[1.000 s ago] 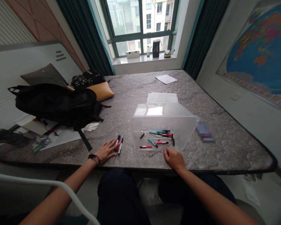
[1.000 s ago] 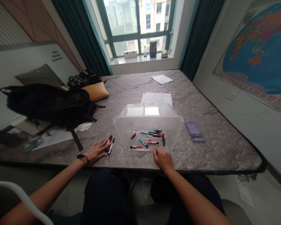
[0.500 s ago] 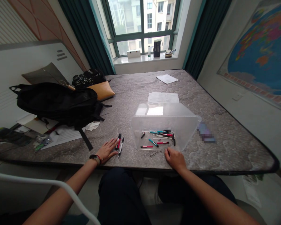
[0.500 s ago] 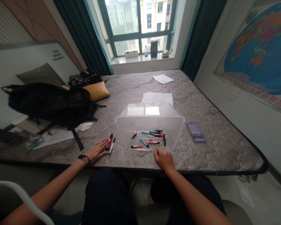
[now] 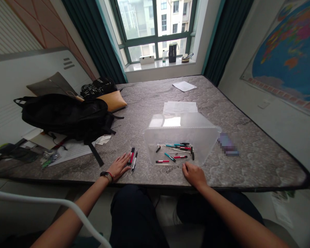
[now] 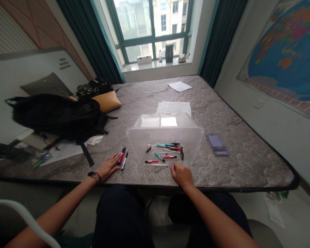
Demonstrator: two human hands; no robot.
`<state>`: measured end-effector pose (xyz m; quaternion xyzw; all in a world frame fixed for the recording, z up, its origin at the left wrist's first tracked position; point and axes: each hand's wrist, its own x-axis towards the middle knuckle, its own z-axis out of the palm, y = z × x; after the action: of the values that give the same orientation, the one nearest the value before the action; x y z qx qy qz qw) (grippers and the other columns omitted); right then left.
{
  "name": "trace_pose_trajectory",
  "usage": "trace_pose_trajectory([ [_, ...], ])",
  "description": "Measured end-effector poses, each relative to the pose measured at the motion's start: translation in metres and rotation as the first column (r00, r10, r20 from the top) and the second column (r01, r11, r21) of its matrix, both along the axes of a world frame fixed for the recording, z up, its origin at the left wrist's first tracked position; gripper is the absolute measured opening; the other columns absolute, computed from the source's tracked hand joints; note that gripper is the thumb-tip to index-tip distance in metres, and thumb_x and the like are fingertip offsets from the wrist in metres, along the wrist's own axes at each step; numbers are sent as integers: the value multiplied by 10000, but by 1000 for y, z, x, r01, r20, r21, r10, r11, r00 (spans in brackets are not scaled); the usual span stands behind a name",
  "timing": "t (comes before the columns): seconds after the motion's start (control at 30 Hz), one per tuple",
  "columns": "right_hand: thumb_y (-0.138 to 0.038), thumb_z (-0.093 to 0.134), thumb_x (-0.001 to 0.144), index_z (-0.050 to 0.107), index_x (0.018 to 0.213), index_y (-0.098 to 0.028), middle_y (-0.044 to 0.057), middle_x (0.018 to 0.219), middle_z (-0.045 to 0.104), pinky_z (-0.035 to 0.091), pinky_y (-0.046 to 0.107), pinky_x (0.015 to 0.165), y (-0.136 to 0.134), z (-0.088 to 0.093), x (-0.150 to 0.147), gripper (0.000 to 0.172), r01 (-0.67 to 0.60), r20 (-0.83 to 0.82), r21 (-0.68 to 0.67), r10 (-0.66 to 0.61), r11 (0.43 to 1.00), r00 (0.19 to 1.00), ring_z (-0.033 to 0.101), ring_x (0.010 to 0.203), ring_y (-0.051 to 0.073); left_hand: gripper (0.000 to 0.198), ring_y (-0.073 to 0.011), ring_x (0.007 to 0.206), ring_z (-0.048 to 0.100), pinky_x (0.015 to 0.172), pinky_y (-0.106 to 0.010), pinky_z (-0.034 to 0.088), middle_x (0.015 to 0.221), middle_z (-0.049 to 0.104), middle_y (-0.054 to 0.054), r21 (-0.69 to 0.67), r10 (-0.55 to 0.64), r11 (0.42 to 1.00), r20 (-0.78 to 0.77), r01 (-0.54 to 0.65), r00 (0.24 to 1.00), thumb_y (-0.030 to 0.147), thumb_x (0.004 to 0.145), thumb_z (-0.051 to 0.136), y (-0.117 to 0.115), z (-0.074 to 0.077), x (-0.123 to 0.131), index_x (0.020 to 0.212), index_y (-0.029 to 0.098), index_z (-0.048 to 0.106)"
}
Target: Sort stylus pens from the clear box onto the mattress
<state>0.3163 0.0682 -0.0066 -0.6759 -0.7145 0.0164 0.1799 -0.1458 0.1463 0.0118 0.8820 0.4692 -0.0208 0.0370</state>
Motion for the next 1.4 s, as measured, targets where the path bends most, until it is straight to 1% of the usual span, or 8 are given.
trace_pose_trajectory([
  [0.2, -331, 404, 955, 604, 731, -186, 45, 688, 670, 206, 300, 559, 0, 1, 1, 334, -14, -3, 2, 14, 1000, 1000, 562, 581, 142, 717, -259, 1433, 258, 1138, -448, 305, 1573, 248, -80, 77, -10, 997, 185, -5, 983, 515, 942, 408, -19, 18, 13, 1534, 255, 97],
  [0.37, -341, 400, 957, 610, 727, -186, 48, 681, 665, 198, 301, 556, 0, 1, 0, 348, -4, 12, -14, 4, 1000, 1000, 556, 573, 145, 624, -337, 1421, 252, 1109, -506, 333, 1562, 274, -47, 62, -113, 992, 114, 106, 987, 576, 839, 566, -38, 27, 25, 1408, 351, 446],
  [0.57, -346, 410, 958, 605, 727, -192, 37, 682, 665, 191, 299, 554, -1, 4, -1, 339, -4, 23, -9, 4, 1000, 1000, 546, 555, 139, 274, -300, 1341, 373, 1059, -484, 379, 1413, 491, -17, 69, -108, 992, 28, 106, 994, 434, 885, 575, -35, 26, 28, 1130, 381, 685],
  [0.67, -349, 410, 957, 605, 728, -192, 34, 685, 669, 186, 304, 555, -2, 4, -1, 339, -1, 23, -8, 1, 1000, 1000, 551, 556, 139, 243, -276, 1287, 431, 1037, -459, 401, 1325, 565, -25, 72, -125, 990, 11, 124, 992, 409, 881, 591, -27, 24, 28, 1092, 364, 703],
  [0.83, -339, 401, 952, 613, 738, -185, 45, 695, 674, 188, 308, 554, -1, 3, -1, 338, 0, 12, -6, 0, 1000, 1000, 558, 561, 138, 287, -271, 1276, 442, 1044, -454, 393, 1314, 578, -30, 64, -176, 982, 4, 176, 984, 397, 877, 600, -8, 24, 36, 1150, 348, 674],
  [1.03, -341, 405, 950, 609, 723, -189, 41, 679, 668, 183, 303, 547, -1, 3, -1, 341, 3, 10, 6, -3, 1000, 1000, 547, 547, 134, 379, -289, 1287, 430, 1034, -477, 383, 1334, 561, -68, 53, -133, 990, 0, 133, 991, 432, 862, 612, 12, 26, 55, 1228, 337, 631],
  [1.23, -347, 408, 954, 608, 717, -193, 42, 671, 665, 181, 305, 548, -1, 2, -1, 347, 9, 12, -1, -9, 1000, 1000, 546, 544, 137, 351, -293, 1301, 410, 1071, -496, 320, 1334, 559, -48, 70, -130, 989, 46, 127, 990, 529, 838, 603, 12, 25, 49, 1128, 351, 689],
  [1.4, -339, 416, 954, 599, 721, -194, 34, 680, 666, 192, 300, 554, 0, 1, 0, 330, -1, 7, -1, 1, 1000, 1000, 558, 563, 139, 343, -282, 1291, 427, 1053, -472, 360, 1262, 611, -44, 72, -112, 992, 61, 107, 992, 532, 873, 546, 4, 29, 33, 1085, 314, 707],
])
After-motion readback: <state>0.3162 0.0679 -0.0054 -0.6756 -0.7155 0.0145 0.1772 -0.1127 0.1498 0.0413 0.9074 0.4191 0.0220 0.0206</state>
